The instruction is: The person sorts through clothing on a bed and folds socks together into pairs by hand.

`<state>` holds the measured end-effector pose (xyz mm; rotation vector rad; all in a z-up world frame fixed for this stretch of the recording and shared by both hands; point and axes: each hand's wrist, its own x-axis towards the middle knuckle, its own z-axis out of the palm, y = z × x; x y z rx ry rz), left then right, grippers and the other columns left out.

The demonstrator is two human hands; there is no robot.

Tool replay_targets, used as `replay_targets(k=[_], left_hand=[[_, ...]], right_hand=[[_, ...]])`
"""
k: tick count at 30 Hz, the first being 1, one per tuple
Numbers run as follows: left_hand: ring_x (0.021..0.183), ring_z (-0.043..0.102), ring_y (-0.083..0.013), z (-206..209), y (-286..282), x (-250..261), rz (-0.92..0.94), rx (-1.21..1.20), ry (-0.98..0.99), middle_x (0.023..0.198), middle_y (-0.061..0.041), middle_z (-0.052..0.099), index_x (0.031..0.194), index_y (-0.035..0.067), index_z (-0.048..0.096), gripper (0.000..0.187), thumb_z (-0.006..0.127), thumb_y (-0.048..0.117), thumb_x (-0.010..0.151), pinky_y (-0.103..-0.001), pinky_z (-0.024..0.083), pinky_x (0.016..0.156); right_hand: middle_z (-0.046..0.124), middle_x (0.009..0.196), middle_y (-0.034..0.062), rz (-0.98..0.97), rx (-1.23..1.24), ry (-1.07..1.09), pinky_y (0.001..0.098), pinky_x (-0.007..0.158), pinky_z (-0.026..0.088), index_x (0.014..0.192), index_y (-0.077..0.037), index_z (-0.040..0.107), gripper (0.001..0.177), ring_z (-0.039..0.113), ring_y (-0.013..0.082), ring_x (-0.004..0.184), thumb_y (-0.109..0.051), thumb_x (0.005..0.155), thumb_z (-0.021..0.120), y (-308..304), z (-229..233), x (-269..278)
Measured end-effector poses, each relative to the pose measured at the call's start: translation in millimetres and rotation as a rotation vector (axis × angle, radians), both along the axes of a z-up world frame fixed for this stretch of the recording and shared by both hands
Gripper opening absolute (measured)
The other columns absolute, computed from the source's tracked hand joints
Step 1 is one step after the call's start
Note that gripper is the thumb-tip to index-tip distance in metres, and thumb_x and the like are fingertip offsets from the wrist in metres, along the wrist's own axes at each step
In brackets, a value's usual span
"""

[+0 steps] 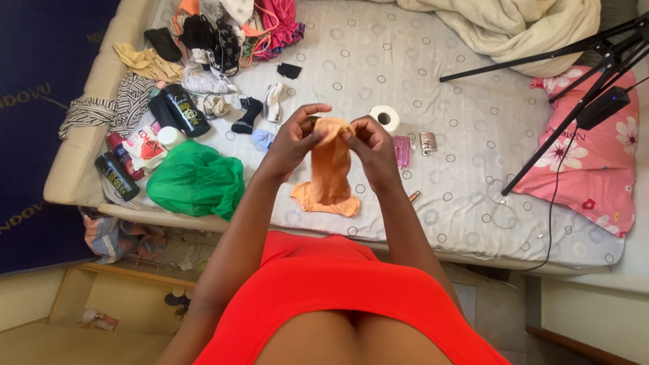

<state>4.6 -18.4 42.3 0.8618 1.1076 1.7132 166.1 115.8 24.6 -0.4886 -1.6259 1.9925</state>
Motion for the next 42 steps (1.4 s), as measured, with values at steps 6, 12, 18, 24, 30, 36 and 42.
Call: replay_targets(k=[6,12,18,24,30,36,42], left_hand=[[0.099,0.07,-0.0109,-22.2,7.2,10.0,-0.159,-0.16,0.271,0.11,-0.004,0.073,0.133,0.005,0.058,0.057,0.084,0.022,0.084,-0.03,0.059,0.087],[0.095,0.07,-0.0131,-62.4,0.5,13.3,-0.264,-0.476,0.433,0.105,-0.008,0.076,0.121,0.001,0.074,0.046,0.085,0.026,0.085,-0.03,0.057,0.085],[0.111,0.07,-0.0187,-84.6,-12.1,14.3,-0.19,-0.253,-0.287,0.129,-0.009,0.067,0.141,0.006,0.053,0.067,0.082,0.008,0.082,-0.036,0.06,0.096],[0.104,0.066,-0.016,-105.6,-26.7,12.1,0.011,-0.23,-0.399,0.113,-0.011,0.06,0.146,0.025,0.041,0.076,0.077,-0.001,0.083,-0.037,0.058,0.098],[0.109,0.062,-0.0131,-158.8,-46.1,13.7,-0.048,-0.257,-0.378,0.119,-0.006,0.063,0.137,-0.004,0.061,0.044,0.073,-0.002,0.094,-0.028,0.053,0.099],[0.097,0.07,-0.0165,-214.6,-52.9,23.9,0.219,-0.544,-0.45,0.108,-0.012,0.07,0.132,-0.007,0.061,0.048,0.072,-0.007,0.086,-0.025,0.056,0.085],[0.098,0.073,-0.0144,-237.3,-61.6,33.9,0.245,-0.701,-0.004,0.107,-0.005,0.068,0.127,0.005,0.063,0.067,0.064,-0.015,0.064,-0.028,0.061,0.075]], right_hand=[[0.065,0.104,0.003,-0.042,-0.289,0.111,0.0312,0.082,0.058,0.115,-0.005,0.056,0.016,0.066,0.0107,0.094,-0.011,0.102,0.061,2.6,24.1,11.1],[0.063,0.114,0.0094,-0.249,-0.412,0.287,0.0346,0.09,0.057,0.123,-0.003,0.057,0.017,0.063,0.0179,0.102,-0.012,0.108,0.061,27.8,6.9,30.3],[0.065,0.118,0.0133,-0.444,-0.5,0.335,0.0389,0.097,0.058,0.122,-0.001,0.055,0.02,0.066,0.023,0.108,-0.008,0.103,0.06,60.0,-19.3,57.5],[0.063,0.107,0.0061,-0.692,-0.329,0.065,0.0439,0.086,0.059,0.13,-0.011,0.052,0.038,0.065,0.0175,0.098,0.0,0.094,0.06,48.0,-43.8,75.3],[0.067,0.097,0.0043,-0.625,-0.336,-0.249,0.0454,0.081,0.064,0.119,0.0,0.07,0.027,0.069,0.0171,0.088,-0.002,0.094,0.06,34.9,-104.1,92.7],[0.071,0.1,0.0093,-0.377,-0.472,-0.383,0.0343,0.089,0.063,0.121,0.005,0.07,0.036,0.068,0.0188,0.088,0.009,0.087,0.06,11.4,-158.8,116.2],[0.075,0.109,0.0108,-0.313,-0.219,-0.68,0.0271,0.083,0.058,0.124,-0.001,0.07,0.05,0.073,0.0146,0.098,0.013,0.076,0.065,-16.5,-163.9,116.3]])
